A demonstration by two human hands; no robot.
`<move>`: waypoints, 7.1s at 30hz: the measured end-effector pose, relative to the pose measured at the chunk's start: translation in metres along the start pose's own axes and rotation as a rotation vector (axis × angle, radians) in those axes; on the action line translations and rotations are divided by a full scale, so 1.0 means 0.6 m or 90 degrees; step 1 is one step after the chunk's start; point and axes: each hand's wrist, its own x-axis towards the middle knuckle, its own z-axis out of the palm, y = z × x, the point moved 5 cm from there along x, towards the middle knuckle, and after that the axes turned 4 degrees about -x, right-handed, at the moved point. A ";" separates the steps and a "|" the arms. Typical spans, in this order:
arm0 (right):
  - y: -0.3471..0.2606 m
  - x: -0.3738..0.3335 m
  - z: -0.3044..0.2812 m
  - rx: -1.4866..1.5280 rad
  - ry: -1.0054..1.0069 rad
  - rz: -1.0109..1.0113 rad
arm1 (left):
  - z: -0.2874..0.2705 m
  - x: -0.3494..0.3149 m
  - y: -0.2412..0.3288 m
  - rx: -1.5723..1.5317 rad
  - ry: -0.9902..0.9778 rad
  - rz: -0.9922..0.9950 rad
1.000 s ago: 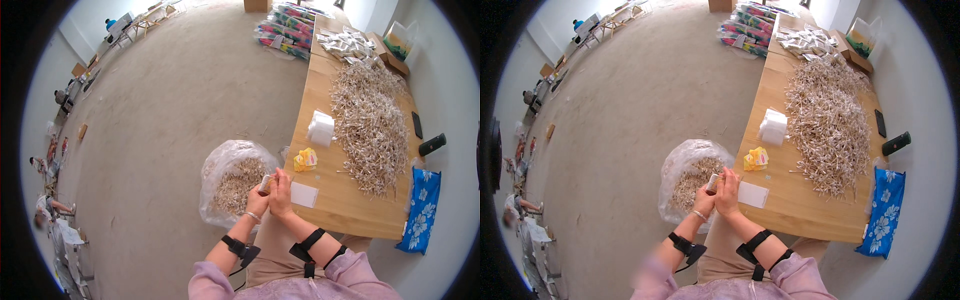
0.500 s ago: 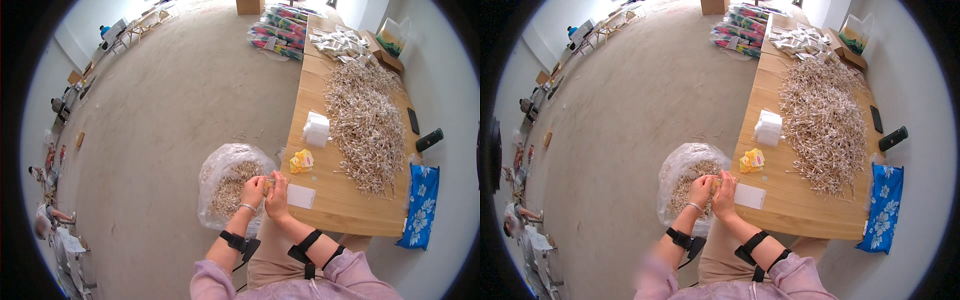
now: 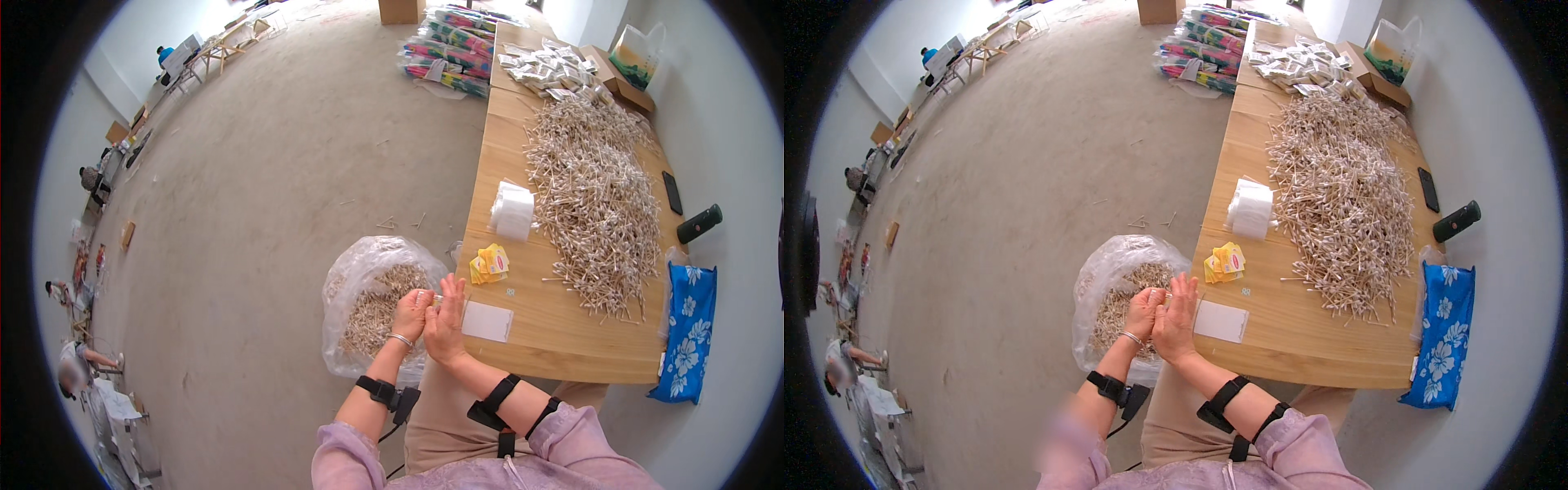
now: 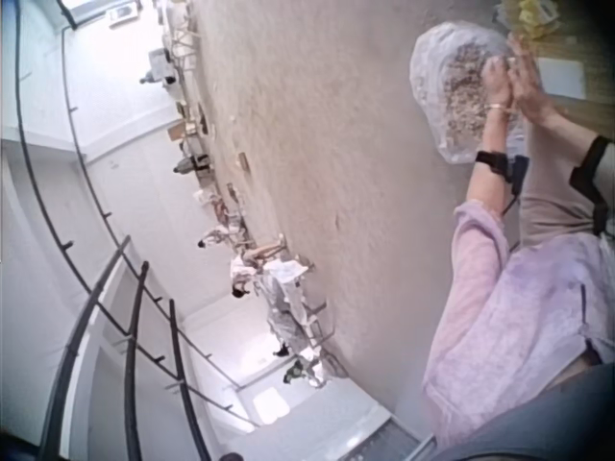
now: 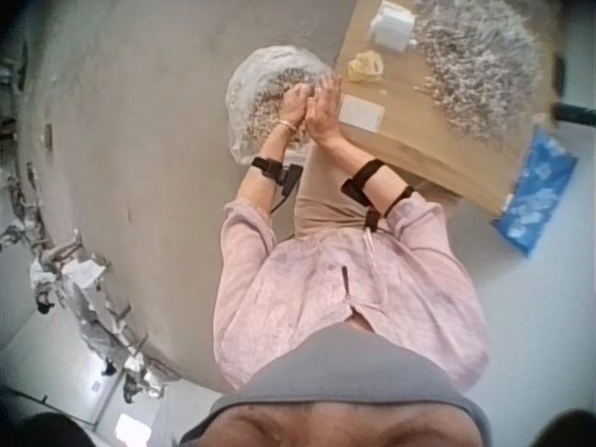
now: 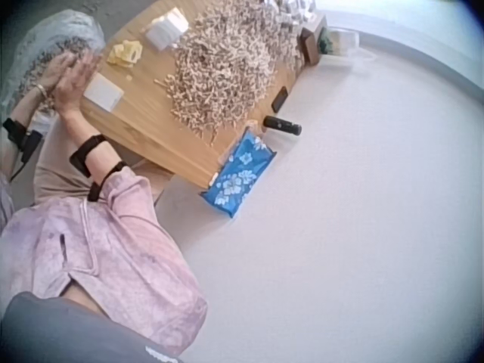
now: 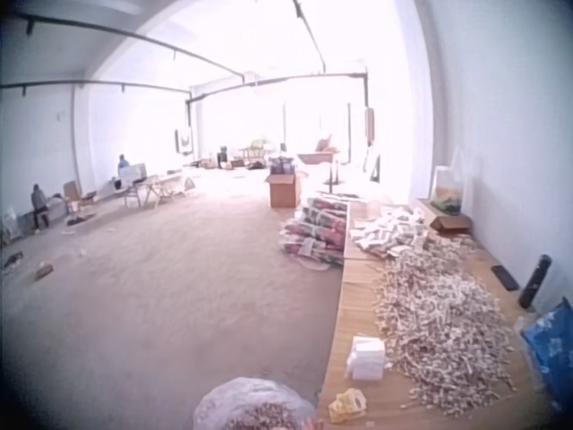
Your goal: The recorder is counting cotton swabs and placing them into small plastic bags.
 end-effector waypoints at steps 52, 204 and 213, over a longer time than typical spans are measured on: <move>-0.066 -0.039 -0.354 -0.105 -0.433 -0.317 | 0.276 -0.223 0.073 0.070 -0.467 -0.043; 0.146 -0.067 -0.366 0.364 -0.197 0.083 | 0.289 -0.155 0.013 0.229 -0.196 0.258; 0.132 -0.065 -0.384 0.158 -0.145 0.038 | 0.279 -0.145 -0.005 0.294 -0.159 0.245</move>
